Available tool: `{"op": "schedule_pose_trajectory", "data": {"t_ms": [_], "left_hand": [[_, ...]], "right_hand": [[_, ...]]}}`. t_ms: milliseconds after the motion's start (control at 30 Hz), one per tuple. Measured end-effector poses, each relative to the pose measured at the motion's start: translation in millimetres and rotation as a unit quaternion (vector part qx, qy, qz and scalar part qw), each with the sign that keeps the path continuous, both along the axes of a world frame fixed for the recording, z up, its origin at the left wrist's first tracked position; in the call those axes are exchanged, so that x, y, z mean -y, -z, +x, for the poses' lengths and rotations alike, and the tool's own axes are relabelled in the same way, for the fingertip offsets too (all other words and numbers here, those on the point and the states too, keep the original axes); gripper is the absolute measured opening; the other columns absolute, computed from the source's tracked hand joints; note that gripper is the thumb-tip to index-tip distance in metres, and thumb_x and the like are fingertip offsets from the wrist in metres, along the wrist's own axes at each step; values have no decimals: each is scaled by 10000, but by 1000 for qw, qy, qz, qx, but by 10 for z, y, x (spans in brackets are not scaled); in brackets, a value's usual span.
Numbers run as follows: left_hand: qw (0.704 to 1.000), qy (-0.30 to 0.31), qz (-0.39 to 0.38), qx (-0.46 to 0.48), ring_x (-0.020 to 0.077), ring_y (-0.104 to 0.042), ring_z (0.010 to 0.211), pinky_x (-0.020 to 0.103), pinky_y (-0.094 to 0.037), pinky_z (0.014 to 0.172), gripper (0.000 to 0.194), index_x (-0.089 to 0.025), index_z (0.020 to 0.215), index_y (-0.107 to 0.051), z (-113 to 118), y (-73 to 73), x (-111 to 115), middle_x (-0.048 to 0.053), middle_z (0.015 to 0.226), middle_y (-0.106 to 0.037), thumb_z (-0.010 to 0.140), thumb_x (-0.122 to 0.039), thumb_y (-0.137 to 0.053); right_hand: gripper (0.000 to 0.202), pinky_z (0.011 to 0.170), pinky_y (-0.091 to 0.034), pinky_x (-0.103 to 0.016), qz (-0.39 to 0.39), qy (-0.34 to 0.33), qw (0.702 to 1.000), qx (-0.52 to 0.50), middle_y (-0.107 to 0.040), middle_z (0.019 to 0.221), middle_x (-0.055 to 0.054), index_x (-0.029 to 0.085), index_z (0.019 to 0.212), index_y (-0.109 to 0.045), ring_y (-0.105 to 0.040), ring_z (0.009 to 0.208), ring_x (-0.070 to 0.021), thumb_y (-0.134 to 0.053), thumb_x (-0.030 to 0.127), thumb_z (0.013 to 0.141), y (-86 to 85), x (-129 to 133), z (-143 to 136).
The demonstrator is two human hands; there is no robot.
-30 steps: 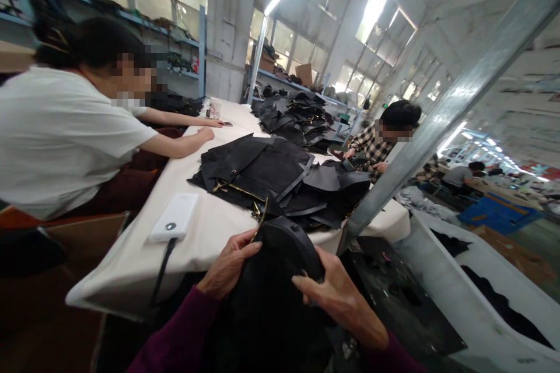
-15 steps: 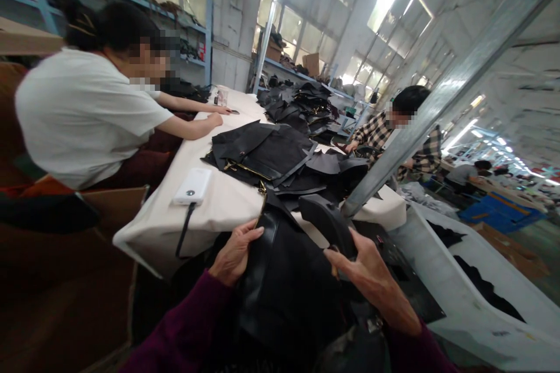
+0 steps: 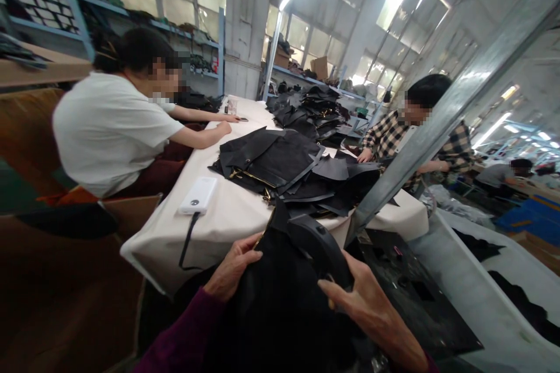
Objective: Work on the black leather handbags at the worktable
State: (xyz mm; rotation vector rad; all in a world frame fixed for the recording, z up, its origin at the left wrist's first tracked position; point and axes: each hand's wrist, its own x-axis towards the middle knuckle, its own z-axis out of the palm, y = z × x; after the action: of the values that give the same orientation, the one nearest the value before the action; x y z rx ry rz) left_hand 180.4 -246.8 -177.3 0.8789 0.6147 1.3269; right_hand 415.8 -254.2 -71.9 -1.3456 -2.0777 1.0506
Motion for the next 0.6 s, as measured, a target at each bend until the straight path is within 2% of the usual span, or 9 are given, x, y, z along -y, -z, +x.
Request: {"op": "schedule_pose_trajectory", "data": {"t_ms": [100, 233, 433, 600], "left_hand": [[999, 6, 11, -39, 216, -589, 905, 260, -449, 783, 500, -161, 1242, -522, -91, 43, -50, 87, 1077, -613, 745, -148, -570], [998, 13, 16, -64, 214, -582, 899, 251, -440, 769, 498, -169, 1235, -536, -143, 42, -93, 71, 1042, -627, 739, -176, -592], [989, 52, 55, -129, 230, -554, 956, 270, -416, 822, 477, -164, 1241, -532, -74, -88, -93, 70, 1058, -614, 768, -201, -574], [975, 21, 60, -212, 210, -546, 915, 256, -411, 797, 386, -181, 1182, -582, -42, -118, -93, 40, 989, -618, 799, -209, -542]], "right_hand": [[193, 511, -396, -161, 0, -17, 1000, 16, -531, 696, 32, 151, 931, -533, -514, 579, -72, -556, 269, 779, -39, -101, 155], [216, 523, -401, -168, -30, -85, 996, 24, -557, 732, 28, 163, 957, -530, -520, 600, -81, -565, 281, 779, -30, -185, 242], [251, 544, -386, -178, -37, -155, 986, 47, -562, 776, 32, 167, 979, -529, -500, 635, -82, -582, 230, 742, -45, -239, 162], [268, 613, -402, -202, 14, -162, 985, 55, -594, 854, 17, 177, 977, -515, -531, 726, -110, -596, 259, 736, -7, -330, 99]]}}
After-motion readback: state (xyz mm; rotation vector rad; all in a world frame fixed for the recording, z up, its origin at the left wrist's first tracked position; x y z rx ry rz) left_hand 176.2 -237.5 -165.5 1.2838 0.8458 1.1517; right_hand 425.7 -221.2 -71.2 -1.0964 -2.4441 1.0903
